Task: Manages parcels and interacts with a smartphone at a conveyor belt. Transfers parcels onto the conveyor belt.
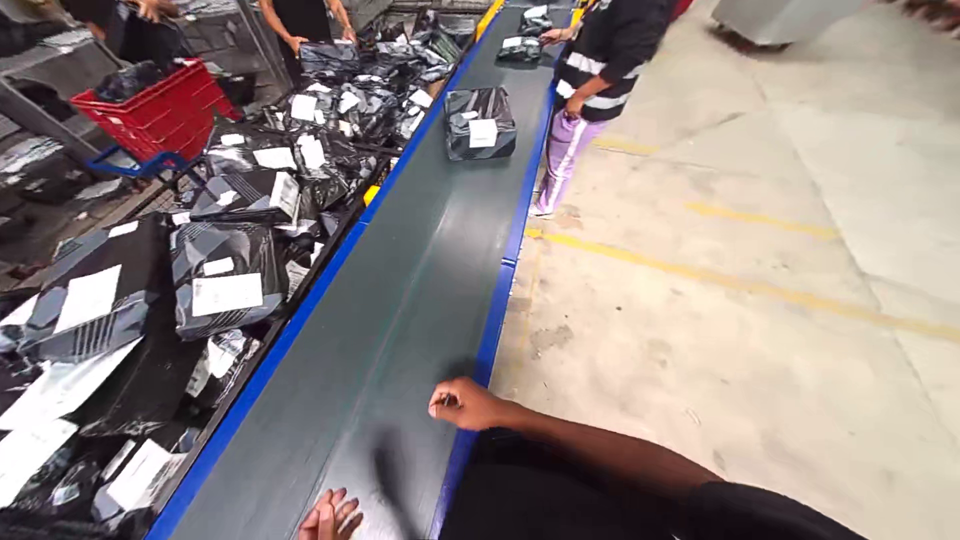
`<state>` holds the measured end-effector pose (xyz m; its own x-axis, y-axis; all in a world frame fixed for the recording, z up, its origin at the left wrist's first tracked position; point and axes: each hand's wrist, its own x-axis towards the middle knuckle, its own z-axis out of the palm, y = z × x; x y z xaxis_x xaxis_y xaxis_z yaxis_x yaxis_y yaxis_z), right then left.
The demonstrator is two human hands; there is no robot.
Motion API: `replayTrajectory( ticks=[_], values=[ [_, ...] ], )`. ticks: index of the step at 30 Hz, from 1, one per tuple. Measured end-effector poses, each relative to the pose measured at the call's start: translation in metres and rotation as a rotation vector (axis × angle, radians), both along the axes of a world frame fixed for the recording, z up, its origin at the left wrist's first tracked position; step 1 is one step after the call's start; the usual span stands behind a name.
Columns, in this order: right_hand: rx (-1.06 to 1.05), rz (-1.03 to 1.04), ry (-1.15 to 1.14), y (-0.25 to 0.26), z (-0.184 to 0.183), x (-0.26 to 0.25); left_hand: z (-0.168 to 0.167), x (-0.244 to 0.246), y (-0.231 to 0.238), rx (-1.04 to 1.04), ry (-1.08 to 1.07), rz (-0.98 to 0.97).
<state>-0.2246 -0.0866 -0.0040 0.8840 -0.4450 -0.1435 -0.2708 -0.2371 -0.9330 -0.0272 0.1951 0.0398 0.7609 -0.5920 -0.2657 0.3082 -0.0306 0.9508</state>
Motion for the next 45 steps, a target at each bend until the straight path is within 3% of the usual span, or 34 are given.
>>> replayTrajectory(
  ticks=[6, 12, 16, 24, 29, 32, 36, 41, 45],
  values=[
    [-0.017, -0.333, -0.021, -0.057, 0.003, -0.065, 0.033, -0.017, -0.079, -0.050, -0.085, -0.149],
    [-0.179, -0.335, 0.053, -0.109, 0.008, -0.096, 0.027, -0.072, -0.128, -0.066, 0.009, -0.266],
    [-0.272, -0.396, 0.109, -0.177, 0.011, -0.101, 0.017, -0.091, -0.137, -0.026, 0.056, -0.299],
    [-0.123, -0.816, 0.050, -0.376, 0.046, -0.064, 0.024, -0.094, -0.190, 0.070, 0.081, -0.196],
    [-0.072, -0.931, 0.076, -0.457, 0.012, -0.015, 0.028, -0.077, -0.288, 0.042, 0.010, -0.230],
    [-0.042, -0.821, -0.048, -0.431, -0.001, 0.025, 0.030, -0.069, -0.341, 0.094, -0.022, -0.219],
    [-0.008, -0.693, -0.072, -0.380, 0.001, 0.018, 0.012, -0.047, -0.392, 0.150, 0.005, -0.144],
    [0.028, -0.574, -0.009, -0.318, 0.009, -0.004, -0.035, -0.016, -0.414, 0.285, -0.046, 0.040],
    [0.105, -0.432, 0.017, -0.274, 0.005, -0.024, -0.050, -0.001, -0.395, 0.348, -0.011, 0.089]
  ],
)
